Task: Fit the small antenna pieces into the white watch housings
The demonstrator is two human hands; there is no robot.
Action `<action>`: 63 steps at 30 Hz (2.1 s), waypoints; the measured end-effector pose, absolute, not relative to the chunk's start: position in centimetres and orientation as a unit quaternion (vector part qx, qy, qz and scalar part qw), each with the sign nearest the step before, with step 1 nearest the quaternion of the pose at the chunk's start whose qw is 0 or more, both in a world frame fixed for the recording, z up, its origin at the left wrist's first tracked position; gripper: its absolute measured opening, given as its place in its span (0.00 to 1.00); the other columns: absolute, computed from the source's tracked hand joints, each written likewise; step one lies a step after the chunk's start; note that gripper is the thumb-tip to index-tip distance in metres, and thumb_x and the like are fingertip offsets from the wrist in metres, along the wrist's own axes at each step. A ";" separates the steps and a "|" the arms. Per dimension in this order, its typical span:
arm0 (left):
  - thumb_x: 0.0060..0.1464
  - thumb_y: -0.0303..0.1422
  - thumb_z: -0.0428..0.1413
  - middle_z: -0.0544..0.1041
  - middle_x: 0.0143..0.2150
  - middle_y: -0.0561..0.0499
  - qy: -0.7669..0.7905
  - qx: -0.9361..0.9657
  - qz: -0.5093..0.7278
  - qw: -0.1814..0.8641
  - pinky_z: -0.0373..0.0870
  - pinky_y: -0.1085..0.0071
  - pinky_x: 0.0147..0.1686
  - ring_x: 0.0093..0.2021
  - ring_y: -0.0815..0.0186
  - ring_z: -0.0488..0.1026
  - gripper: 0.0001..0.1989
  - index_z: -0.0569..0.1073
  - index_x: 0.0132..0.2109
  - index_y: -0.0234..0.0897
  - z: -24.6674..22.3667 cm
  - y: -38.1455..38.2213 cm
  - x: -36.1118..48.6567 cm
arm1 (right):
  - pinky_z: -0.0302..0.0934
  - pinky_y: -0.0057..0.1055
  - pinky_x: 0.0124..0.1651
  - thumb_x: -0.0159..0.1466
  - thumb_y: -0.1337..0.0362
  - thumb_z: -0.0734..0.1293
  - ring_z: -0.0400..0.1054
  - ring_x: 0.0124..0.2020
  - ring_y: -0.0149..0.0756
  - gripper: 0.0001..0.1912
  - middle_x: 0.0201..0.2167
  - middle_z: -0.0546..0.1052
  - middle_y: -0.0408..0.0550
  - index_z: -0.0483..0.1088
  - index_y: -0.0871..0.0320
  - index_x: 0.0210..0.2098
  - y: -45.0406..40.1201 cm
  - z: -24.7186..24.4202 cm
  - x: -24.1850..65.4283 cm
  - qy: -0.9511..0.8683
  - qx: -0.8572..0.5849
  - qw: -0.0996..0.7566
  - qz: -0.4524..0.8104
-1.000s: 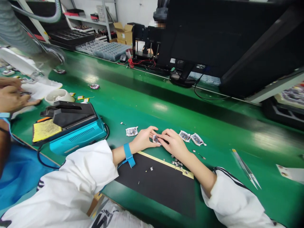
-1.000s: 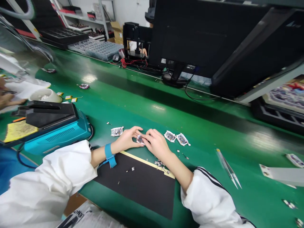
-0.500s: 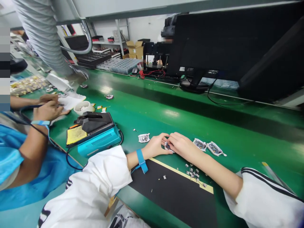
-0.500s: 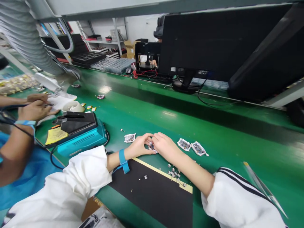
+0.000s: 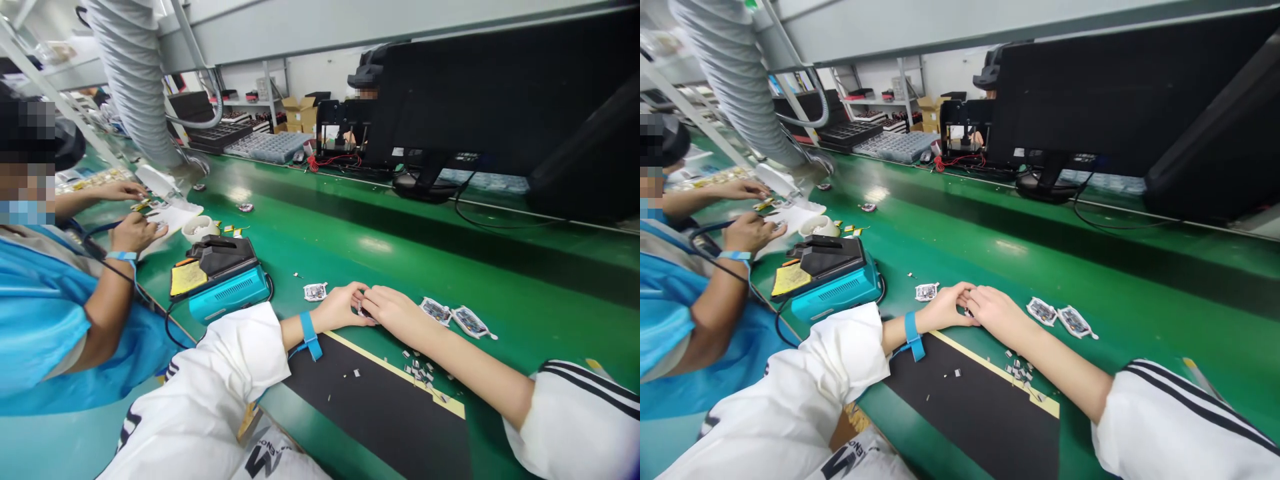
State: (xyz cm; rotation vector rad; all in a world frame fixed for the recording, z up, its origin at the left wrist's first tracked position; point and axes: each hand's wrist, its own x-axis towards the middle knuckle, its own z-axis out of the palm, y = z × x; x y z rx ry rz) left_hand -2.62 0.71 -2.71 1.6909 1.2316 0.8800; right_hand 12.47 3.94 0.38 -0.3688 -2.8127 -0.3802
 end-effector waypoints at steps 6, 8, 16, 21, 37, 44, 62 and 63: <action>0.35 0.34 0.63 0.73 0.37 0.48 0.501 0.694 0.325 0.401 0.70 0.74 0.37 0.36 0.67 0.73 0.29 0.62 0.46 0.32 -2.5 0.4 -2.4 | 0.59 0.30 0.33 0.57 0.71 0.60 0.60 0.30 0.34 0.06 0.27 0.68 0.48 0.68 0.61 0.29 4.3 0.2 13.5 -0.974 -0.119 0.143 -0.132; 0.35 0.35 0.63 0.73 0.36 0.48 0.507 0.707 0.309 0.384 0.70 0.74 0.36 0.35 0.67 0.72 0.28 0.64 0.46 0.33 -1.9 0.4 -2.4 | 0.59 0.31 0.36 0.58 0.73 0.58 0.60 0.33 0.35 0.09 0.33 0.69 0.50 0.69 0.60 0.34 4.6 0.6 14.7 -0.969 -0.145 0.151 -0.134; 0.49 0.34 0.55 0.69 0.42 0.47 0.575 0.714 0.297 0.265 0.66 0.61 0.44 0.42 0.65 0.68 0.19 0.63 0.47 0.31 1.3 7.8 -3.7 | 0.57 0.38 0.47 0.53 0.79 0.55 0.58 0.43 0.39 0.27 0.51 0.64 0.50 0.57 0.64 0.53 6.1 3.7 22.8 -0.934 -0.349 0.016 0.068; 0.54 0.36 0.49 0.68 0.43 0.47 0.604 0.715 0.264 0.234 0.68 0.63 0.41 0.41 0.66 0.67 0.14 0.64 0.46 0.31 -0.1 13.4 -3.0 | 0.59 0.33 0.48 0.54 0.72 0.62 0.60 0.46 0.36 0.27 0.50 0.65 0.49 0.57 0.61 0.53 6.1 2.3 24.1 -0.928 -0.350 -0.018 0.129; 0.57 0.25 0.39 0.71 0.46 0.47 0.147 0.948 0.021 0.280 0.64 0.72 0.49 0.49 0.67 0.65 0.16 0.69 0.45 0.38 4.4 -4.0 -4.2 | 0.61 0.33 0.41 0.55 0.51 0.63 0.64 0.37 0.35 0.32 0.45 0.61 0.51 0.54 0.58 0.54 4.4 -0.3 21.4 -0.918 -0.365 0.046 0.150; 0.57 0.27 0.42 0.72 0.38 0.46 0.172 0.972 0.047 0.150 0.67 0.73 0.40 0.39 0.67 0.69 0.13 0.69 0.42 0.35 1.6 -4.7 -4.1 | 0.62 0.30 0.40 0.57 0.54 0.62 0.65 0.38 0.34 0.25 0.43 0.64 0.50 0.59 0.59 0.51 3.1 -0.1 21.5 -0.920 -0.362 0.049 0.144; 0.54 0.28 0.48 0.71 0.33 0.51 0.403 0.835 0.305 0.218 0.67 0.78 0.35 0.32 0.74 0.68 0.08 0.70 0.39 0.33 0.3 0.3 -2.7 | 0.57 0.34 0.52 0.58 0.62 0.61 0.58 0.50 0.36 0.23 0.49 0.64 0.49 0.56 0.59 0.53 2.4 -0.8 18.1 -0.919 -0.344 0.099 0.164; 0.54 0.28 0.48 0.71 0.33 0.51 0.403 0.834 0.308 0.219 0.67 0.77 0.35 0.33 0.74 0.68 0.08 0.70 0.39 0.33 0.1 0.3 -2.7 | 0.54 0.35 0.54 0.59 0.64 0.61 0.56 0.52 0.35 0.23 0.52 0.62 0.49 0.55 0.57 0.53 2.4 -0.7 18.2 -0.922 -0.331 0.100 0.176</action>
